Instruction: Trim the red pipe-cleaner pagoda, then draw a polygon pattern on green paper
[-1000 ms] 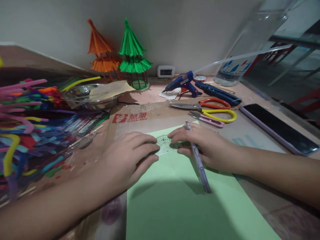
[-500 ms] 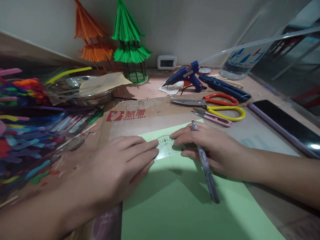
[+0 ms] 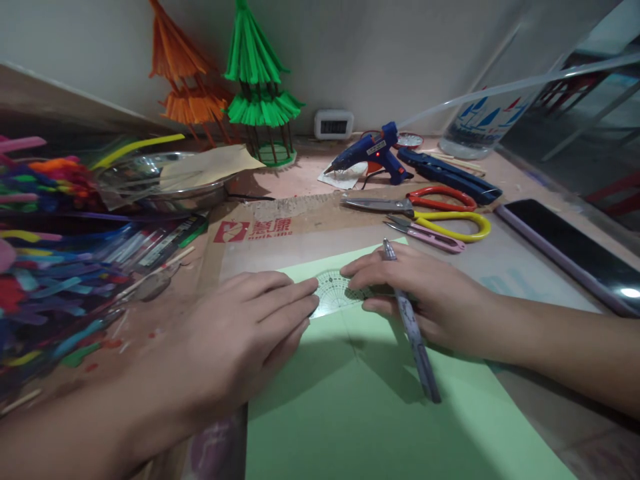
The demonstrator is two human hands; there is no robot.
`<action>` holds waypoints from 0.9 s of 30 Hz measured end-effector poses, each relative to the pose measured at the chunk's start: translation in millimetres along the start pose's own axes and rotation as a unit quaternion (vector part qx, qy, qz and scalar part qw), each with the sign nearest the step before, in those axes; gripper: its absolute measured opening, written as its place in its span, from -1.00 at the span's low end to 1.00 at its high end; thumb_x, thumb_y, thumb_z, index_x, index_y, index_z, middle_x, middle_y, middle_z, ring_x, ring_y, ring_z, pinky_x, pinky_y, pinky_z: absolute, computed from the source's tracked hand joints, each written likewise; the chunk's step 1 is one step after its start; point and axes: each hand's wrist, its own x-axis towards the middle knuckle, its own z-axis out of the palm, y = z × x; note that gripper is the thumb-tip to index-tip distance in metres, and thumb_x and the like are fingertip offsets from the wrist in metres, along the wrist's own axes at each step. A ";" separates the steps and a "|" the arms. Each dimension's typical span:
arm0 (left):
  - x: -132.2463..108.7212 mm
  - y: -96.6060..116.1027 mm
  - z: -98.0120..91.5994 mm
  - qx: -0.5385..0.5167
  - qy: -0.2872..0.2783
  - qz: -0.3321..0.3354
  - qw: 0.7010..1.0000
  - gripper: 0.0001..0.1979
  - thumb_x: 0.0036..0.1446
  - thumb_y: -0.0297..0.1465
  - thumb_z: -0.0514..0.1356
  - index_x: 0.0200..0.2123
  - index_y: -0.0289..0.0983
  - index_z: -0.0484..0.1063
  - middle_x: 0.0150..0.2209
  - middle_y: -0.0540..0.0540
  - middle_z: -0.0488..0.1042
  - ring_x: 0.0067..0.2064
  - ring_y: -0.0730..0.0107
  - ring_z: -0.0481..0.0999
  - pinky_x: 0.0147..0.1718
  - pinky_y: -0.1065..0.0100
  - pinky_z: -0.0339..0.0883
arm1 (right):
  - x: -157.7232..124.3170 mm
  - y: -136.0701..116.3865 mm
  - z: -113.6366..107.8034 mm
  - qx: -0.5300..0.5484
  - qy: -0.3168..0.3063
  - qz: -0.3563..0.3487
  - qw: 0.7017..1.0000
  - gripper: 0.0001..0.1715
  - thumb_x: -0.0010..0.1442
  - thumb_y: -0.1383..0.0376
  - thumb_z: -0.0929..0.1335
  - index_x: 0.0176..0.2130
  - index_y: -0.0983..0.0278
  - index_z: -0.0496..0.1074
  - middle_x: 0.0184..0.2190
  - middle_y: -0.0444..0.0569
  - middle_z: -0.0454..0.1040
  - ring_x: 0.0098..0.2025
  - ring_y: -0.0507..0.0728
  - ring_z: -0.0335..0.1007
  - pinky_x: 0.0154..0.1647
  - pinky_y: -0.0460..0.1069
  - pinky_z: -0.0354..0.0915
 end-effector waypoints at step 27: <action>0.3 0.6 -0.2 0.010 0.014 0.004 1.000 -0.74 0.49 -0.41 0.07 0.06 -0.31 0.53 0.00 -0.11 0.69 -0.11 0.10 0.63 -0.16 0.08 0.54 | 2.4 -0.5 -1.0 0.008 -0.003 0.001 1.000 -0.84 0.45 0.31 0.35 0.02 0.27 0.43 0.01 0.12 0.59 -0.01 0.23 0.45 -0.03 0.13 0.35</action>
